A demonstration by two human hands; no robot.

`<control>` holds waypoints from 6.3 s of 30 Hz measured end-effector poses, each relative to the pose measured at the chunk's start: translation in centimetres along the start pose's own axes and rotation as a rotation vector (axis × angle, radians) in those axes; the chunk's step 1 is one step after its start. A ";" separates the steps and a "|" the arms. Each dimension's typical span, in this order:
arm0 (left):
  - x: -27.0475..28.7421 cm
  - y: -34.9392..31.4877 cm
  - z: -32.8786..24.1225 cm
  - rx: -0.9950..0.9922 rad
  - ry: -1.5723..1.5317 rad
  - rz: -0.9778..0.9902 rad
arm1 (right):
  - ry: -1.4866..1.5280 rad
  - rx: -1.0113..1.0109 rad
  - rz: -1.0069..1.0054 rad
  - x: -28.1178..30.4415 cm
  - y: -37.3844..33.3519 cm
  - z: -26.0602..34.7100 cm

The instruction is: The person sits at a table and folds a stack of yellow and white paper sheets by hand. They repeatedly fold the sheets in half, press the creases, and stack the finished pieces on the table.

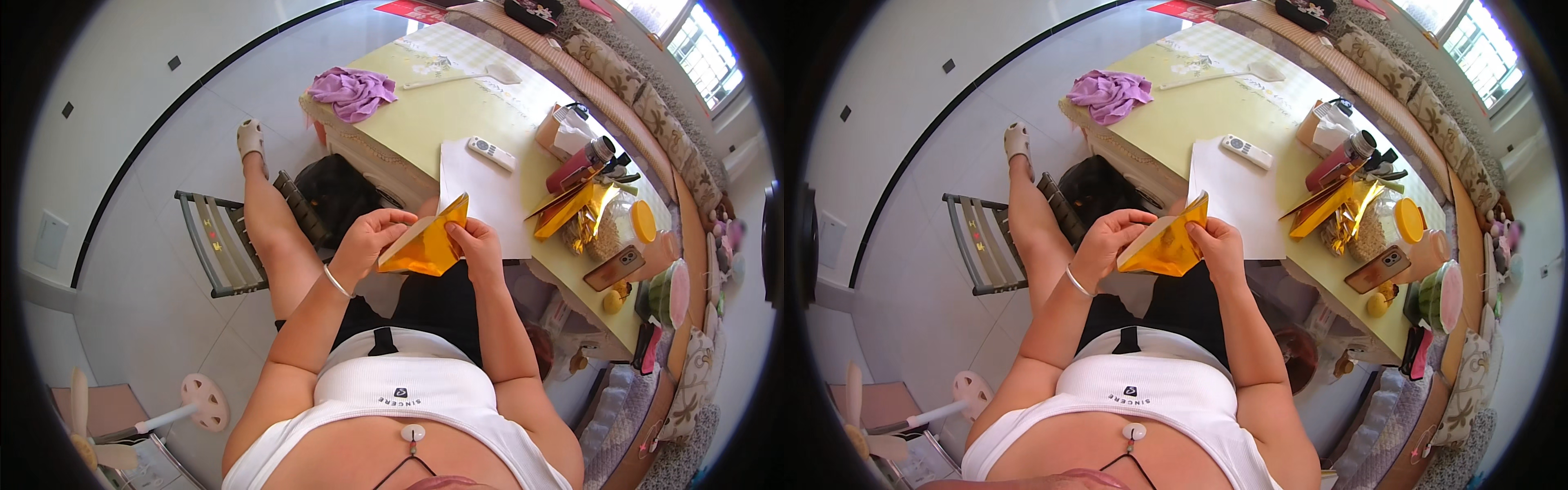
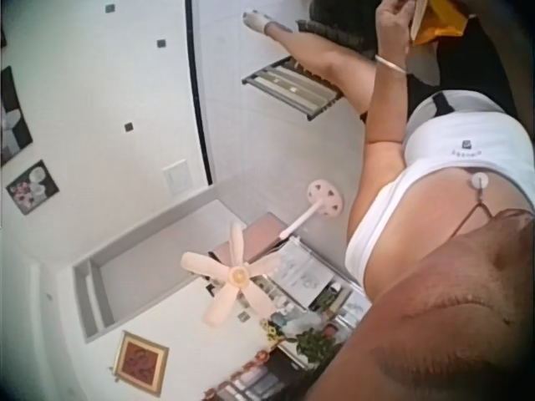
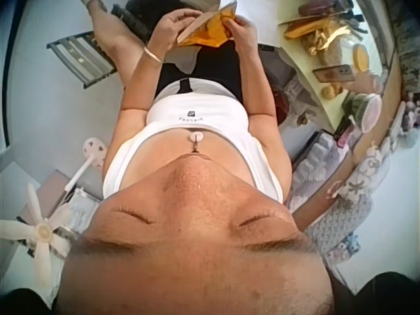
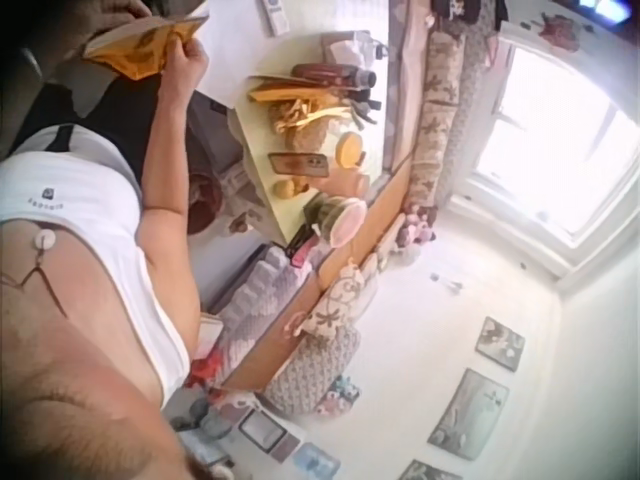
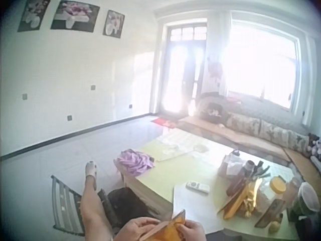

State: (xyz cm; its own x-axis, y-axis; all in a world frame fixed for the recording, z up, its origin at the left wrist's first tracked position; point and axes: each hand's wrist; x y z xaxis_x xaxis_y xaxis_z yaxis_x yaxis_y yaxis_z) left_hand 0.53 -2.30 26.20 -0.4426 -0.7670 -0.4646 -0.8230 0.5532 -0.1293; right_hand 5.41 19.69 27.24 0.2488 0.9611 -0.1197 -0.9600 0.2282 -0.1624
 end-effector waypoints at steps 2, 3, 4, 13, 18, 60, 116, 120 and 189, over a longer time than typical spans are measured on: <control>-0.3 0.1 0.5 0.016 0.078 -0.004 | -0.033 0.027 -0.004 -0.1 0.1 -0.5; -1.2 -0.2 -0.1 0.077 0.092 -0.011 | -0.077 0.052 -0.006 -0.1 0.2 -0.9; -1.4 -0.1 0.3 0.073 0.107 0.003 | -0.121 0.076 -0.009 -0.1 0.2 -1.2; -0.2 1.4 2.5 0.080 -0.134 -0.199 | -0.082 0.378 0.142 -1.4 -1.7 0.0; 0.7 1.6 2.0 0.042 -0.306 -0.243 | -0.255 0.459 0.462 -0.4 -2.0 -0.4; 0.0 1.4 0.0 -0.466 -0.382 -0.352 | 0.081 -0.006 0.219 -1.2 -3.5 -2.6; -1.7 1.8 2.7 -0.391 0.047 -0.134 | -0.100 0.515 0.007 7.8 -4.1 0.6; -3.2 1.7 1.7 -0.626 0.574 -0.180 | -0.088 0.515 -0.026 8.4 -3.8 0.7; -15.0 30.0 5.2 0.320 -0.206 0.377 | -0.949 0.518 -0.831 14.8 0.9 0.3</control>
State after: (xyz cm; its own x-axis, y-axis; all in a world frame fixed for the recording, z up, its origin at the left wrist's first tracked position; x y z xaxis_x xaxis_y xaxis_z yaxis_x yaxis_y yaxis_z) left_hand -15.67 27.43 24.76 -0.5809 -0.4339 -0.6887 -0.4565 0.8742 -0.1656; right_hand 8.20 34.14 25.67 0.7900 0.2010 0.5792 -0.5616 0.6162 0.5522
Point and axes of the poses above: each hand's wrist, its own y-axis towards the middle knuckle, its own x-axis out of the back of the hand, z = x × y, and after that the axes turned 1 degree about -y, right-handed
